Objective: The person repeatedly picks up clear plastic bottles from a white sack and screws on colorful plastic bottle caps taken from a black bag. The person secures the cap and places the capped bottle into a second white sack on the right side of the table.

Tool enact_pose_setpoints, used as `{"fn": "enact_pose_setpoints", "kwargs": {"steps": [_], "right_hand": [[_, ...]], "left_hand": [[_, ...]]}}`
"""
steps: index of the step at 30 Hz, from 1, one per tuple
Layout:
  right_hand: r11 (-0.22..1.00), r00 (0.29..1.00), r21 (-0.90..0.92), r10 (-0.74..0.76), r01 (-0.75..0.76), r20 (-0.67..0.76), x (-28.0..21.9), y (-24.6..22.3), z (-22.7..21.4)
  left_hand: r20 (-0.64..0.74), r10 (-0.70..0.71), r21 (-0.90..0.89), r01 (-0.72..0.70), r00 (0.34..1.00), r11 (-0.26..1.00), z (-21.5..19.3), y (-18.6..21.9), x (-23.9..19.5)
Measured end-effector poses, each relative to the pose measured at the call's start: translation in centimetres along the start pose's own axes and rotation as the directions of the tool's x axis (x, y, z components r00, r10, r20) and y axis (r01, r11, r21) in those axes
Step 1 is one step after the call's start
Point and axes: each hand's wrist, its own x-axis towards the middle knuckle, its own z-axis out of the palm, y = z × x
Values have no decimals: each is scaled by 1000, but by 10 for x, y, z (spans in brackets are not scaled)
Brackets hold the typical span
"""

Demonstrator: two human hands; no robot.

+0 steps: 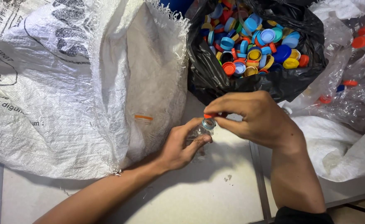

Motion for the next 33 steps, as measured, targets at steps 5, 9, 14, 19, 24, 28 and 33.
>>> {"fn": "enact_pose_setpoints", "kwargs": {"steps": [5, 9, 14, 19, 24, 28, 33], "right_hand": [[996, 991, 77, -54, 45, 122, -5, -1, -13], [992, 980, 120, -56, 33, 193, -3, 2, -17], [987, 977, 149, -83, 54, 195, -1, 6, -14], [986, 980, 147, -107, 82, 170, 2, 6, -11], [987, 966, 121, -131, 106, 223, -2, 10, -10], [989, 963, 112, -119, 94, 240, 0, 6, -10], [994, 970, 113, -33, 6, 243, -2, 10, -5]], "left_hand": [[7, 11, 69, -12, 1000, 998, 0, 4, -2], [12, 17, 66, -18, 1000, 998, 0, 5, -1], [37, 13, 36, -15, 999, 999, 1, 7, -1], [21, 0, 0, 0, 1000, 1000, 0, 3, 0], [28, 19, 116, -22, 999, 993, 0, 4, 0], [29, 90, 207, -94, 996, 974, -1, -2, -1], [43, 15, 121, -20, 999, 992, 0, 5, 0]]}}
